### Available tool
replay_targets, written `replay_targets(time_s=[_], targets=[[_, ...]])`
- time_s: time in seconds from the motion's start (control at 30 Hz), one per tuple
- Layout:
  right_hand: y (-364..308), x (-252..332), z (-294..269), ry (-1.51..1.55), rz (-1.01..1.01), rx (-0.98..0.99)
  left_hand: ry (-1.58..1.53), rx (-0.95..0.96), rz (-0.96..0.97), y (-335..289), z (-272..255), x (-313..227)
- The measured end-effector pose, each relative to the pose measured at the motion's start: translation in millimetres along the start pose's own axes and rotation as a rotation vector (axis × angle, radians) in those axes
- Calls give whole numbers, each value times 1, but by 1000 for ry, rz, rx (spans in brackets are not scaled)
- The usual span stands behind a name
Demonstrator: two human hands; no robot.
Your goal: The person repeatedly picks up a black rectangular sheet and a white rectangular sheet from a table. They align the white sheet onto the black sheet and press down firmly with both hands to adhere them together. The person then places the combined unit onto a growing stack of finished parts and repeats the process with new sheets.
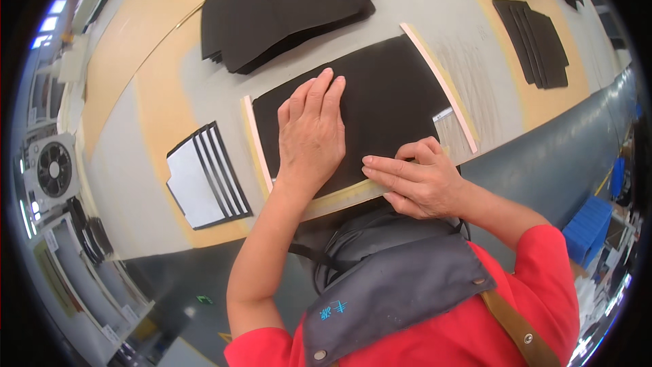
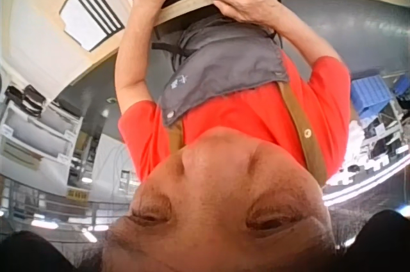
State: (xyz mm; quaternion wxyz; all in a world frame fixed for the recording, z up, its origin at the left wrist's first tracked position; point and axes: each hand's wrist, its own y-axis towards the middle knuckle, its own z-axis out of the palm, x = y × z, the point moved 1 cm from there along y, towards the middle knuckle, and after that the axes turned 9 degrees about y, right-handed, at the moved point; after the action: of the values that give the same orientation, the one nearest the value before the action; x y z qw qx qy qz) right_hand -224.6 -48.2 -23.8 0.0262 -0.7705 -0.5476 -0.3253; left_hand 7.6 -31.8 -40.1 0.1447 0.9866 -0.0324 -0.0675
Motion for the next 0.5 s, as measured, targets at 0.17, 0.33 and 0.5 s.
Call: replay_targets(time_s=[0.17, 0.33, 0.5], targets=[[6, 1, -6, 33, 5, 47, -56, -55, 13, -4, -5, 1], [37, -25, -37, 94, -8, 16, -227, 61, 57, -48, -29, -36], [62, -47, -28, -14, -75, 205, -137, 133, 59, -75, -29, -63]])
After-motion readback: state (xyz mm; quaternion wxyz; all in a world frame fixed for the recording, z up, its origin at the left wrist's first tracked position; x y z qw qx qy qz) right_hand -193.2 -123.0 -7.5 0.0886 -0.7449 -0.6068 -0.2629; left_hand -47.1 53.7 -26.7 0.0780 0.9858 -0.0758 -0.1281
